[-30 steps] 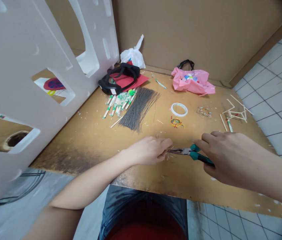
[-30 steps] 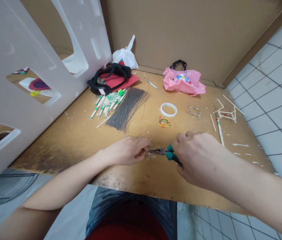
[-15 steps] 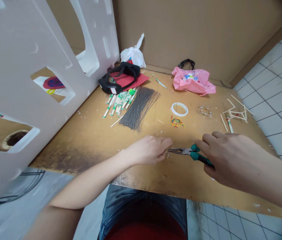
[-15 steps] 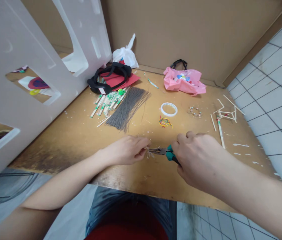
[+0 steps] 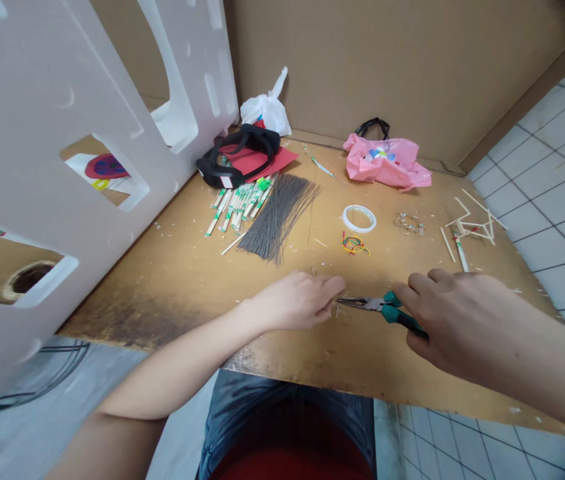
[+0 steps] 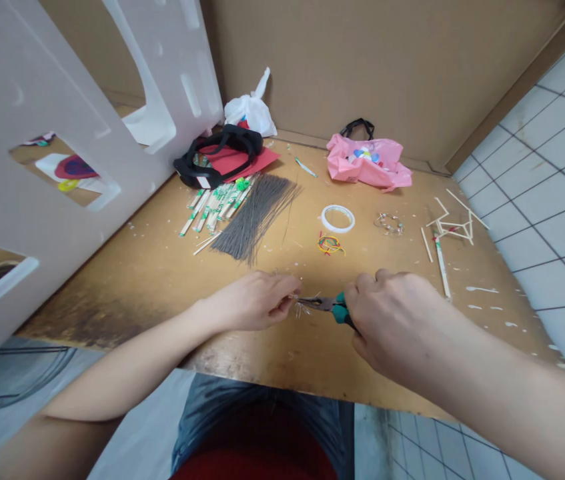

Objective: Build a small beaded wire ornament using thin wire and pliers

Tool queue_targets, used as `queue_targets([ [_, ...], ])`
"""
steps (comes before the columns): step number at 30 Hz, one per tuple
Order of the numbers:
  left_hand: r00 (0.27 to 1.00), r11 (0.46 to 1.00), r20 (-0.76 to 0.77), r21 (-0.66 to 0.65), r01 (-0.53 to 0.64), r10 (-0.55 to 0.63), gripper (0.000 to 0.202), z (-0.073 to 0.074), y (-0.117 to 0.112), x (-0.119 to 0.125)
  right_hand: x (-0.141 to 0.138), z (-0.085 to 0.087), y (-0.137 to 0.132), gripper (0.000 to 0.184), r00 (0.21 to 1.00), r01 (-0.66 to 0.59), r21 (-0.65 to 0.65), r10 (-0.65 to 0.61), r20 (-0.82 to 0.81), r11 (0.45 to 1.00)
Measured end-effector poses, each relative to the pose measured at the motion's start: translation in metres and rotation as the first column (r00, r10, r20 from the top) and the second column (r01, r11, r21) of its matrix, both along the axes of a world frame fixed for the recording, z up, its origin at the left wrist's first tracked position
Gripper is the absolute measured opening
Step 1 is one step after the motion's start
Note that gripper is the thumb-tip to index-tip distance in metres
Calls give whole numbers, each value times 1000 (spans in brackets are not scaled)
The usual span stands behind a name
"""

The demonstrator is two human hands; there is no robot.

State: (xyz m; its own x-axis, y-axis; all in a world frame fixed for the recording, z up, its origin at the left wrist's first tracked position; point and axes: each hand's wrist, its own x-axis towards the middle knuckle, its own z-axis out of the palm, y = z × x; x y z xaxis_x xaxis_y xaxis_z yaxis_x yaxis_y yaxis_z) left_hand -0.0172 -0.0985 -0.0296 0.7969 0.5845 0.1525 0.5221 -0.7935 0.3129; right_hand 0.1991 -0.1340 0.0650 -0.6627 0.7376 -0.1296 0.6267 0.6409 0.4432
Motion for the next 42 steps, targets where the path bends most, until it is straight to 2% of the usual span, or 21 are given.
queue_targets([
  [4, 1000, 1000, 4, 3, -15, 15, 13, 1, -1, 1, -1, -1, -1, 8, 1000, -13, 25, 13, 29, 1000],
  [8, 1000, 1000, -3, 18, -13, 13, 13, -2, -1, 2, 0, -4, -1, 9, 1000, 3, -6, -3, 28, 1000],
  [13, 1000, 998, -4, 58, -30, 30, 13, -5, 2, 1, 0, -7, 2, 12, 995, 97, -54, -97, 4, 994],
  [17, 996, 995, 30, 64, -83, 81, 14, -5, 8, -2, 9, -1, 11, 13, 983, 178, -108, -181, -16, 978],
  [19, 987, 992, 114, 46, -119, 113, 17, -4, 10, -4, 20, 3, 18, 16, 956, 281, -173, -291, -38, 944],
  [22, 931, 992, 345, -1, -126, 119, 31, -5, 11, -5, 38, 3, 26, 26, 853, 426, -329, -495, -166, 843],
  [23, 900, 993, 422, -11, -118, 111, 34, -7, 11, -5, 42, -1, 27, 28, 809, 419, -413, -539, -234, 809],
  [25, 842, 991, 526, -25, -128, 122, 35, -10, 12, -4, 47, -13, 24, 29, 753, 281, -578, -550, -361, 766],
  [27, 811, 988, 567, -37, -150, 145, 33, -15, 13, -3, 47, -28, 16, 33, 742, 184, -636, -530, -410, 749],
  [30, 835, 986, 528, -27, -165, 154, 34, -22, 17, -2, 46, -44, 4, 42, 734, 138, -609, -494, -467, 781],
  [33, 857, 986, 490, -35, -165, 160, 32, -25, 20, -1, 51, -50, -1, 45, 721, 158, -603, -509, -471, 782],
  [35, 853, 982, 488, -54, -180, 183, 30, -27, 21, 0, 58, -52, 0, 46, 713, 174, -604, -523, -467, 777],
  [38, 842, 977, 497, -82, -195, 210, 29, -28, 22, 0, 70, -58, 3, 45, 689, 186, -572, -521, -503, 799],
  [42, 814, 979, 544, -119, -166, 205, 29, -32, 22, 2, 86, -69, 6, 40, 609, 285, -518, -569, -552, 807],
])
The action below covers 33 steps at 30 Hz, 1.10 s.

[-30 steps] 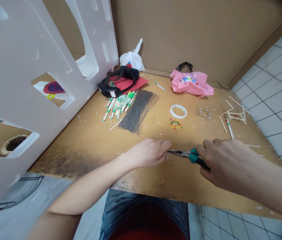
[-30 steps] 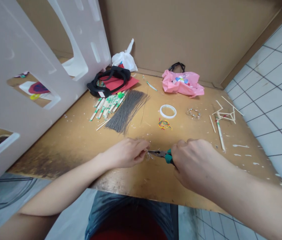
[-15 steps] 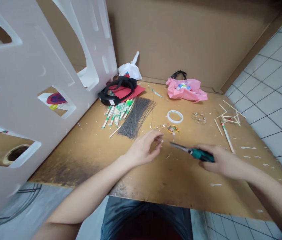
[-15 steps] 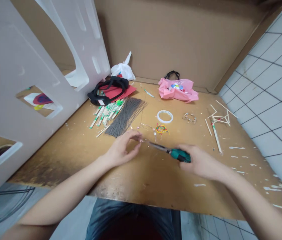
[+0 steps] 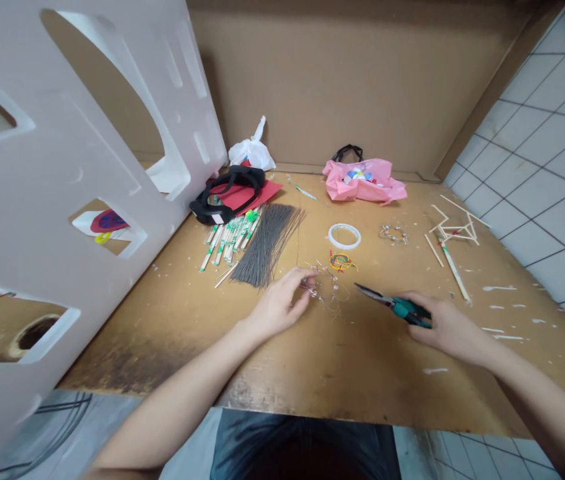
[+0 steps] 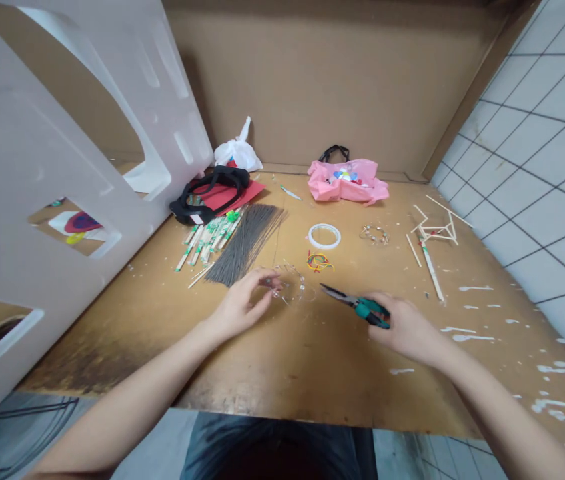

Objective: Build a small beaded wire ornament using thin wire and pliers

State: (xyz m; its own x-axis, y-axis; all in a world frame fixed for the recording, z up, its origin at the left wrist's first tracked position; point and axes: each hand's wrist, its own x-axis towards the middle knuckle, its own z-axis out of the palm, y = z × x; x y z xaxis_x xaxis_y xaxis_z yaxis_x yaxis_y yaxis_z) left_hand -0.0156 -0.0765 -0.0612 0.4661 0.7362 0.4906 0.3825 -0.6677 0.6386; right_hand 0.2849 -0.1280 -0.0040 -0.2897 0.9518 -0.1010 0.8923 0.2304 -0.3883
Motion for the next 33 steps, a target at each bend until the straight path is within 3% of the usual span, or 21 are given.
queue_targets([
  [4, 996, 999, 79, 0, 35, -35, 31, -3, 0, 1, 14, -9, 6, 36, 995, 98, 23, -99, 6, 995],
  [9, 986, 996, 150, 69, 64, -74, 37, -6, 1, 1, 22, -28, 15, 42, 954, 195, 122, -217, 207, 973],
  [15, 971, 995, 219, 50, 90, -99, 41, -8, -2, 1, 21, -62, 21, 37, 930, 115, 301, -209, 301, 947],
  [20, 965, 990, 225, 55, 128, -137, 42, -7, -3, 2, 16, -77, 25, 41, 968, 107, 354, -179, 176, 929],
  [23, 963, 983, 201, 61, 172, -181, 44, -7, -4, 3, -2, -67, 27, 43, 974, 208, 308, -169, -148, 928],
  [25, 963, 977, 171, 67, 202, -210, 46, -7, -5, 3, -22, -55, 27, 42, 850, 274, 72, -206, -484, 959],
  [26, 963, 974, 151, 63, 215, -223, 48, -7, -5, 3, -34, -50, 28, 43, 746, 221, -108, -239, -621, 969],
  [28, 962, 970, 127, 34, 241, -243, 50, -9, -6, 5, -55, -43, 31, 44, 592, 63, -354, -321, -739, 933],
  [30, 954, 965, 160, -30, 261, -254, 51, -11, -6, 7, -70, -42, 36, 44, 489, 26, -440, -396, -777, 898],
  [33, 921, 943, 328, -181, 279, -209, 51, -12, -6, 12, -76, -49, 41, 42, 285, 103, -437, -448, -847, 893],
])
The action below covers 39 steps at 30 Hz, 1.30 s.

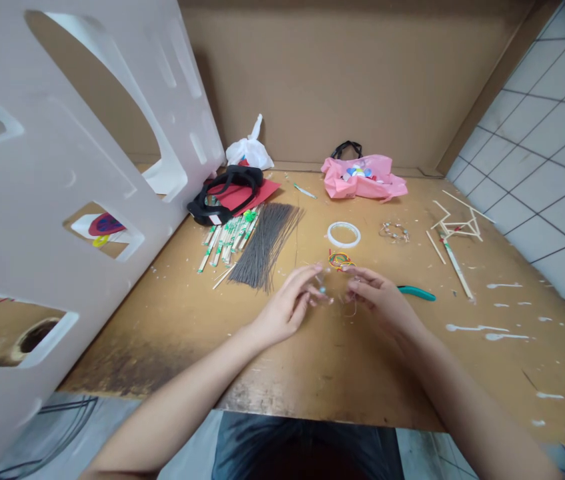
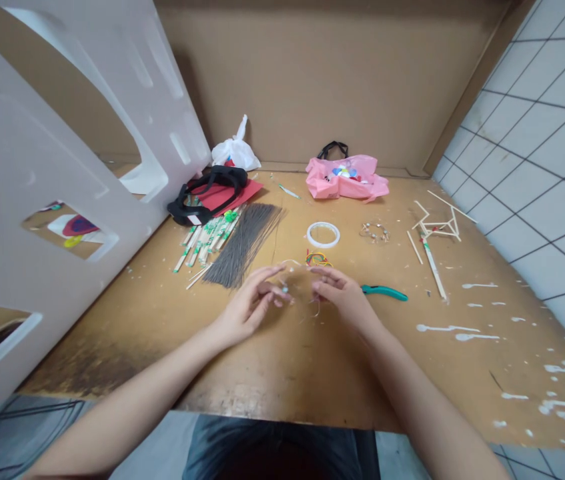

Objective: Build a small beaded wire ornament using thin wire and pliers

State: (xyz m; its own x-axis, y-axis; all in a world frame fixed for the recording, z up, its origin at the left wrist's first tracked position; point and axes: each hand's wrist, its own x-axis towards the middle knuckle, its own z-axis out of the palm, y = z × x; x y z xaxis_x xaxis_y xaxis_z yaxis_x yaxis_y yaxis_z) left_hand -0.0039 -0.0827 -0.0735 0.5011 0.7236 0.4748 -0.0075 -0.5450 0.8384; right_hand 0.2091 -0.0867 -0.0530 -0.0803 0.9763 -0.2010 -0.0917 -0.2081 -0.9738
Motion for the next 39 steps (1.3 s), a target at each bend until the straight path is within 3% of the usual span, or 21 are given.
queue_targets([
  [2, 996, 985, 86, -173, -2, 17, 49, 0, 0, 3, 3, -6, 1, 42, 996, 66, -11, -66, -64, 998],
  [5, 984, 915, 177, -399, 63, 10, 47, 1, 2, 5, 8, -10, 0, 43, 992, 97, -11, -98, -75, 995],
  [10, 962, 785, 269, -585, 206, -52, 45, 0, 8, 4, 7, -10, -2, 43, 995, 96, 40, -97, 24, 995],
  [13, 960, 763, 278, -612, 208, -38, 44, -1, 9, 4, 7, -11, -2, 41, 995, 81, 65, -84, 48, 995],
  [19, 961, 814, 270, -571, 110, 59, 43, -7, 6, 8, 9, -13, -2, 40, 993, 110, 117, -113, 19, 987],
  [27, 946, 794, 298, -602, 80, 130, 34, -5, 7, 7, 9, -13, -2, 40, 994, 76, 133, -86, 74, 988],
  [34, 960, 794, 234, -607, 19, 155, 30, 0, 7, 6, 7, -18, -3, 35, 999, 10, 127, -16, 48, 992],
  [39, 965, 788, 236, -613, 53, 118, 26, 1, 5, 7, 5, -20, -5, 34, 1000, -24, 139, 25, 0, 990],
])
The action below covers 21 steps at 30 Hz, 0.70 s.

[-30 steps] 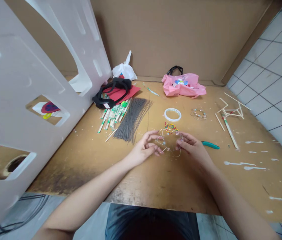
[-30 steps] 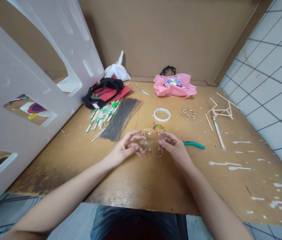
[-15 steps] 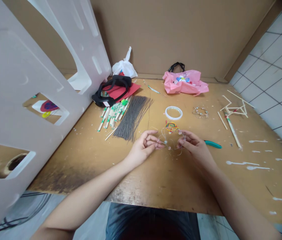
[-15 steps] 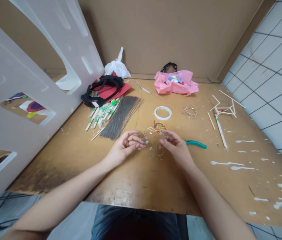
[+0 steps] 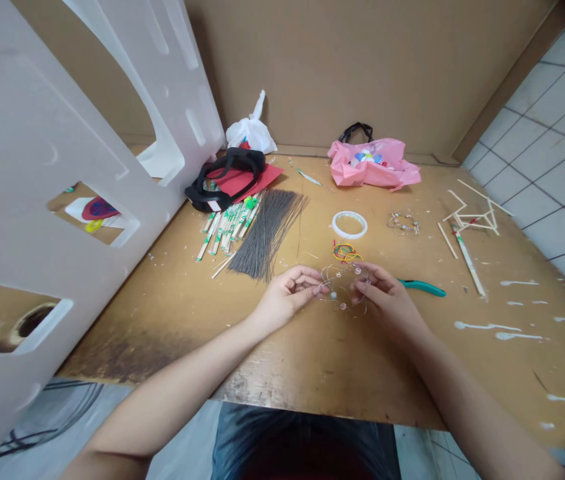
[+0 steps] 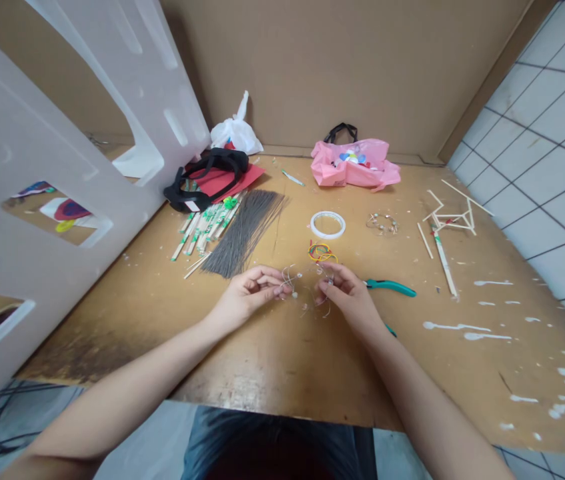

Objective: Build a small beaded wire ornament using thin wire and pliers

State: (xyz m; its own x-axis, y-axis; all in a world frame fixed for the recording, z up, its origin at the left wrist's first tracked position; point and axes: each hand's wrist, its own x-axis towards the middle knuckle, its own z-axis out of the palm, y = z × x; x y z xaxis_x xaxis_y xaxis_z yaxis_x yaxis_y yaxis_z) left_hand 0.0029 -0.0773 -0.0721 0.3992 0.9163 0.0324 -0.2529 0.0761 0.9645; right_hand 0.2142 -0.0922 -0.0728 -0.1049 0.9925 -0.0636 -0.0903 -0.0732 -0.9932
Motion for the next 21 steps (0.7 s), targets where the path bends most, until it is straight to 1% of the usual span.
queue_targets([
  [5, 1000, 1000, 13, -11, 23, -23, 26, 1, -2, 0, -2, 1, -1, 40, 999, -32, -13, 32, 9, 999],
  [11, 998, 998, -4, 22, 59, -59, 28, 0, -3, 1, -4, 5, -2, 25, 997, -28, -3, 29, 71, 1000],
  [16, 1000, 999, -8, 35, 21, -21, 28, -3, -3, 2, -5, 5, -3, 21, 998, 25, 38, -27, 62, 999],
  [21, 1000, 999, -18, 49, 12, -11, 26, -4, -3, 2, -5, 5, -4, 19, 998, 53, 70, -55, 34, 996],
])
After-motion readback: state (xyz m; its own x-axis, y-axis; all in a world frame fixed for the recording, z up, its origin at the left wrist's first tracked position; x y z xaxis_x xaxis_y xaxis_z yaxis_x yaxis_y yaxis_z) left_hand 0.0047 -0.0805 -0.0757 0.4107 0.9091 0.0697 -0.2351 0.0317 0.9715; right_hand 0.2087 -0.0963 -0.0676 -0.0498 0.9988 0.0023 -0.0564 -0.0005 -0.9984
